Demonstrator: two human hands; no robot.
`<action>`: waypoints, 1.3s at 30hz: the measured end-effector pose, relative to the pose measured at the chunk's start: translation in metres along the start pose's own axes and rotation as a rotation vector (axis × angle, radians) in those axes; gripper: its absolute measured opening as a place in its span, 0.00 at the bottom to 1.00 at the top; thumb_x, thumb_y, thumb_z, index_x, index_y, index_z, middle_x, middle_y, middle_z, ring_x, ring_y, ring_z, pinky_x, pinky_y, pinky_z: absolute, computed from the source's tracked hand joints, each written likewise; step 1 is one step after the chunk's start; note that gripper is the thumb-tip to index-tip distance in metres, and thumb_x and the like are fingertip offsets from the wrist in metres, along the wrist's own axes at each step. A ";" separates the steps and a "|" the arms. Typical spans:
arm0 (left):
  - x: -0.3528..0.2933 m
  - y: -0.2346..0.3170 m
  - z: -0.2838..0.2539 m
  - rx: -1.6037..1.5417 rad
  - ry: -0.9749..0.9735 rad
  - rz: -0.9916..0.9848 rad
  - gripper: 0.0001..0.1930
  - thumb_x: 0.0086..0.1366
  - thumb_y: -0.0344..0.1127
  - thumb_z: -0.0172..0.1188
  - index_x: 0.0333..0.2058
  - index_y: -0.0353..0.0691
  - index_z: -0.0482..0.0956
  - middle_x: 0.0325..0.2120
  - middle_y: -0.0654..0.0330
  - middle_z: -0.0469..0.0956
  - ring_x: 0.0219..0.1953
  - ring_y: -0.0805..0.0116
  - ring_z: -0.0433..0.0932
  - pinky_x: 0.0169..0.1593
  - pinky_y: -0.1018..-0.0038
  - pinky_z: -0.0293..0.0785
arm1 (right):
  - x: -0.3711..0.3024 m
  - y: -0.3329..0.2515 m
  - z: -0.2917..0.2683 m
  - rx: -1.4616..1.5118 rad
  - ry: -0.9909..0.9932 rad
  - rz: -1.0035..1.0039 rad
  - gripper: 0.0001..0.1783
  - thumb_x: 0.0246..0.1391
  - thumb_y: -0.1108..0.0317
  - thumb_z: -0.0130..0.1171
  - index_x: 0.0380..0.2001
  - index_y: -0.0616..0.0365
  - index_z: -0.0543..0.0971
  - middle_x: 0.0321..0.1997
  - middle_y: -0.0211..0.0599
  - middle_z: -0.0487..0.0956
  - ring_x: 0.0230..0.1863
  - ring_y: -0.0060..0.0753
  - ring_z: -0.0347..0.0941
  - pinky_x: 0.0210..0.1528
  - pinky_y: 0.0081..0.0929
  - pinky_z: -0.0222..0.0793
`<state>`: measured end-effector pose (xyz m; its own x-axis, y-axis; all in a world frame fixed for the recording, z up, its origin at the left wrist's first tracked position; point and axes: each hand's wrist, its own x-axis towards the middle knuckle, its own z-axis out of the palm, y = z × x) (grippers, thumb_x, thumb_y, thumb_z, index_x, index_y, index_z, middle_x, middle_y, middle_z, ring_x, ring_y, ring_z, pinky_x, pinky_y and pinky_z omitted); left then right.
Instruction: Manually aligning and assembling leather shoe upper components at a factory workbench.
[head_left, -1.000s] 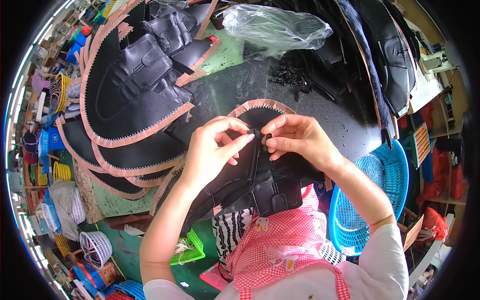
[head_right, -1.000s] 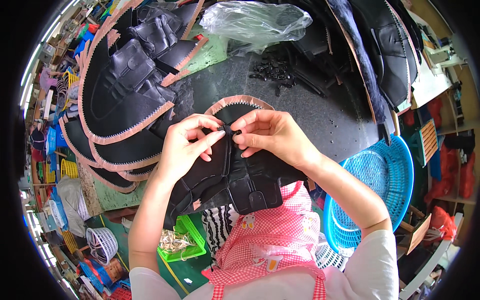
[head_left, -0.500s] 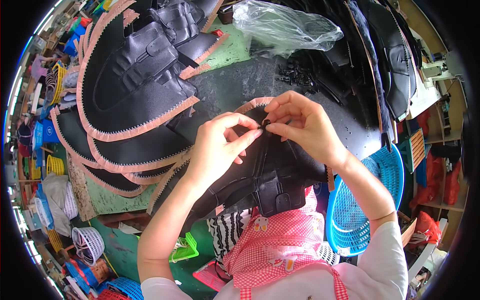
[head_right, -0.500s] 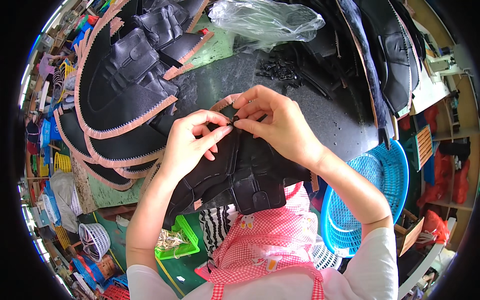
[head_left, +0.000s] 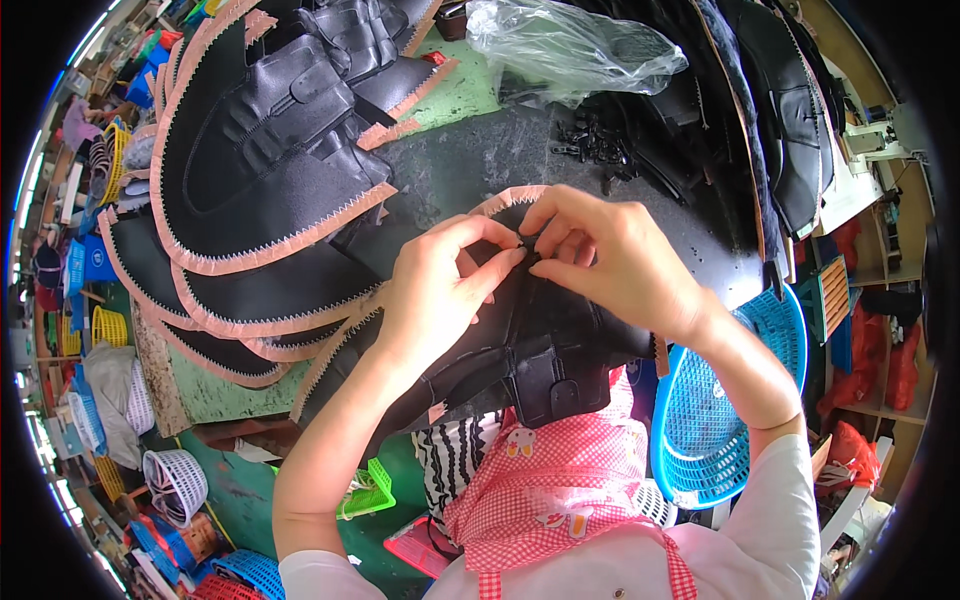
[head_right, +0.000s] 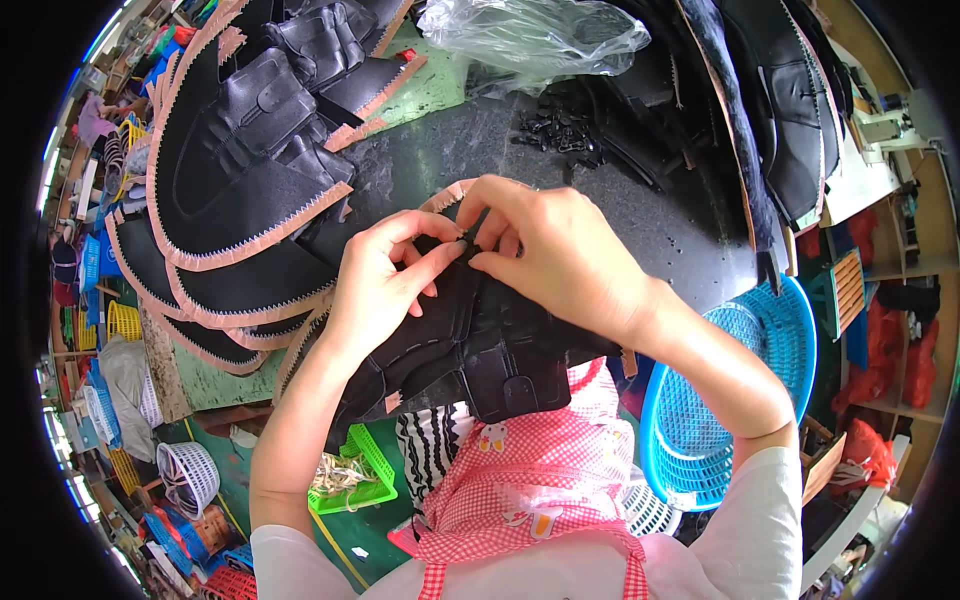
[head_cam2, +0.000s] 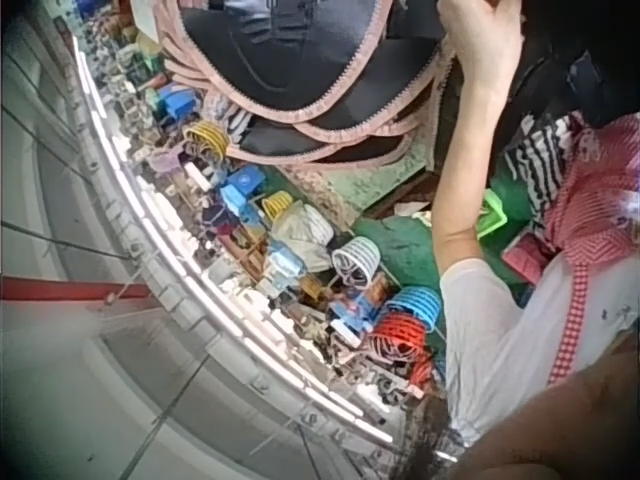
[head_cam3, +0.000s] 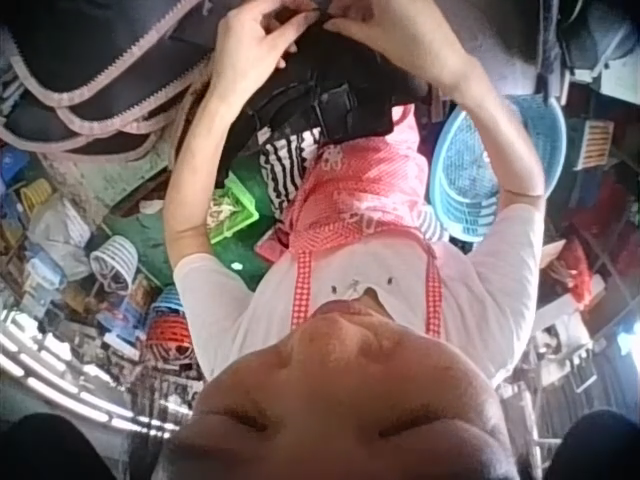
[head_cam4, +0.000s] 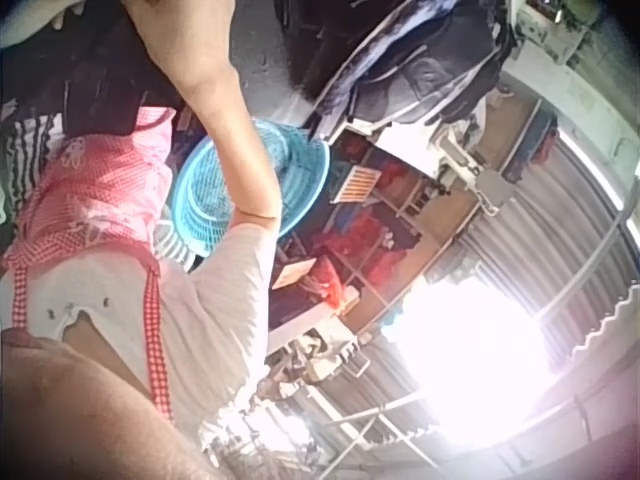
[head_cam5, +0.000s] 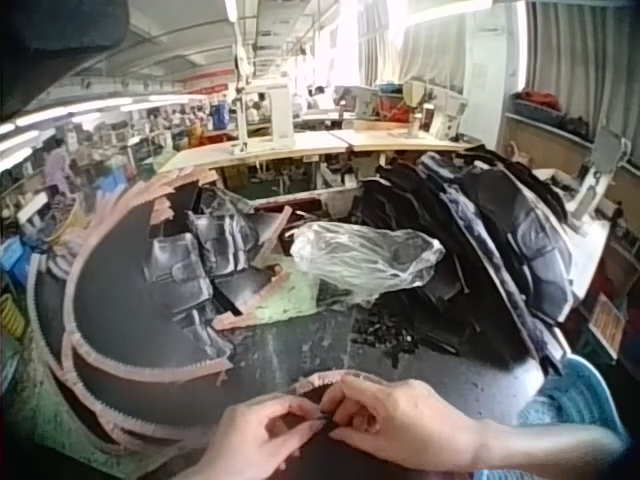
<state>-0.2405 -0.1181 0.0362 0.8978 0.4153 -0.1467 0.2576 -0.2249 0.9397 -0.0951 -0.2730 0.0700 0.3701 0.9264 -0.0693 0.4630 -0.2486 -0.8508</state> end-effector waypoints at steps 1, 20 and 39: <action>-0.001 0.001 -0.001 -0.001 0.000 -0.002 0.07 0.66 0.31 0.67 0.40 0.36 0.83 0.30 0.64 0.82 0.21 0.82 0.77 0.22 0.80 0.72 | -0.003 -0.002 0.003 -0.082 0.052 -0.060 0.20 0.50 0.74 0.69 0.46 0.59 0.76 0.38 0.39 0.85 0.35 0.33 0.84 0.39 0.28 0.79; -0.004 -0.017 -0.023 -0.081 0.466 0.113 0.04 0.68 0.29 0.64 0.39 0.36 0.78 0.34 0.65 0.79 0.21 0.83 0.74 0.24 0.86 0.68 | -0.051 0.033 0.041 0.096 0.103 0.138 0.14 0.54 0.71 0.61 0.42 0.68 0.75 0.38 0.51 0.77 0.39 0.41 0.81 0.40 0.33 0.75; -0.050 -0.002 0.045 -0.269 -0.248 -0.284 0.08 0.66 0.28 0.67 0.37 0.30 0.79 0.29 0.59 0.84 0.31 0.76 0.84 0.36 0.79 0.81 | -0.071 0.023 0.018 0.128 0.287 -0.218 0.29 0.48 0.91 0.48 0.52 0.57 0.81 0.64 0.43 0.67 0.47 0.35 0.76 0.58 0.30 0.71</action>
<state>-0.2694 -0.1781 0.0279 0.8718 0.1968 -0.4485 0.4331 0.1179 0.8936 -0.1253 -0.3399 0.0459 0.4929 0.8323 0.2536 0.4583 -0.0007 -0.8888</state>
